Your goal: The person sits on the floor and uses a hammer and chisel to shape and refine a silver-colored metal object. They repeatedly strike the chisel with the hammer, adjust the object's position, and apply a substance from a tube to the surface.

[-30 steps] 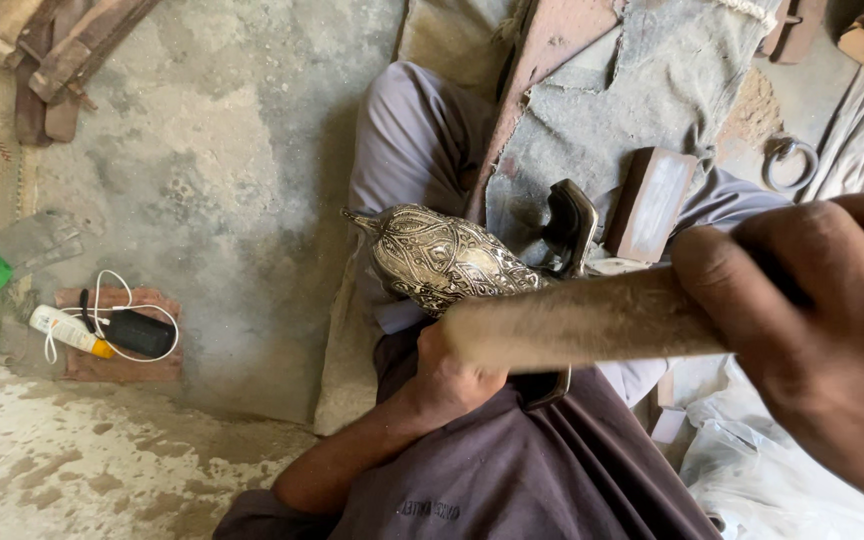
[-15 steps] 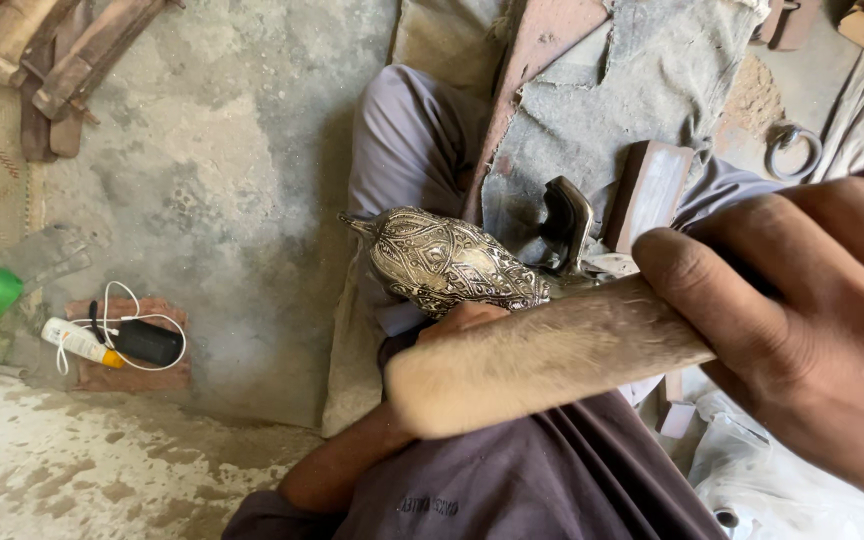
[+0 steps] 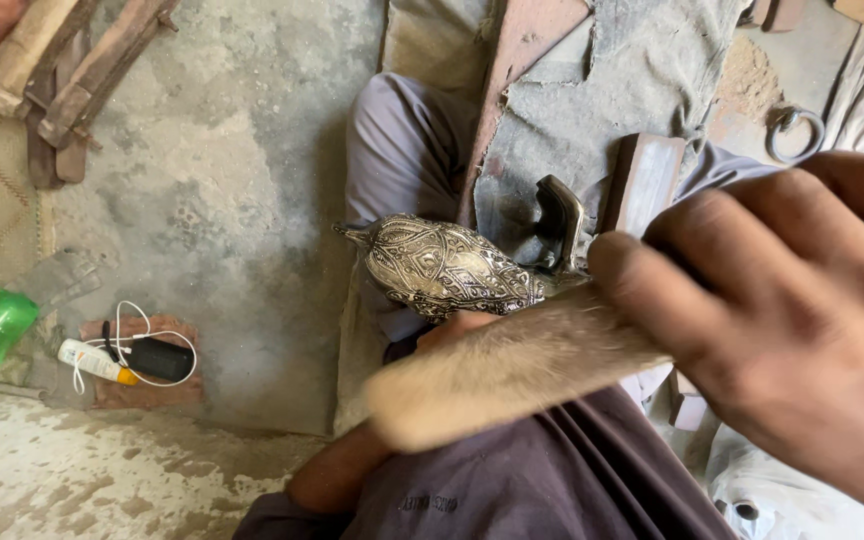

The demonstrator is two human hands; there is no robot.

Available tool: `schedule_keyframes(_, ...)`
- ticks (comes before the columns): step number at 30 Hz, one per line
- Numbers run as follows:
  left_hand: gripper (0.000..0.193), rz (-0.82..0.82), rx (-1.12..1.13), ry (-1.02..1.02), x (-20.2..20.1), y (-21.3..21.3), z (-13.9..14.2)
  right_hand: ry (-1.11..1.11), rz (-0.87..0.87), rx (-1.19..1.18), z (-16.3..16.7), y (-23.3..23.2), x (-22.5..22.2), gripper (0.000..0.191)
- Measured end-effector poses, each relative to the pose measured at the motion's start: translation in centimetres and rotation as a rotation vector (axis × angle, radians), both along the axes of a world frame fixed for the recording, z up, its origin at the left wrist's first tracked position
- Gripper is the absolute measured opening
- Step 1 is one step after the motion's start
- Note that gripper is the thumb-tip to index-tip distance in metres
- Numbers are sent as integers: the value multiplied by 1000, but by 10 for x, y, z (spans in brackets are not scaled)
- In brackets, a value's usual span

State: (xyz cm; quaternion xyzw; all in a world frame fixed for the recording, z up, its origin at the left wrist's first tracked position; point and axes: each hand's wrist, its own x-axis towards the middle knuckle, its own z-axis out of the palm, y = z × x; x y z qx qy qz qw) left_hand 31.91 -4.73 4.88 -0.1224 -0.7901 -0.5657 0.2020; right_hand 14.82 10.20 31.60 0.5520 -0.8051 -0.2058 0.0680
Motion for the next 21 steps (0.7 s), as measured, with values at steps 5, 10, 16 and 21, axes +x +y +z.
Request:
schedule_keyframes(5,15,-25,7,37,-6,4,1,-115,-5,-160,-5,5,2,45)
schedule_keyframes(10,15,-51,2,48,-8,4,0,-90,-10,-174,-10,14,7,37)
schedule_keyframes(16,14,-70,4,33,-3,0,-1,-74,37,-206,-14,17,5,32)
schedule_keyframes(21,14,-94,1,39,-6,0,-4,74,69,-155,-13,16,5,20)
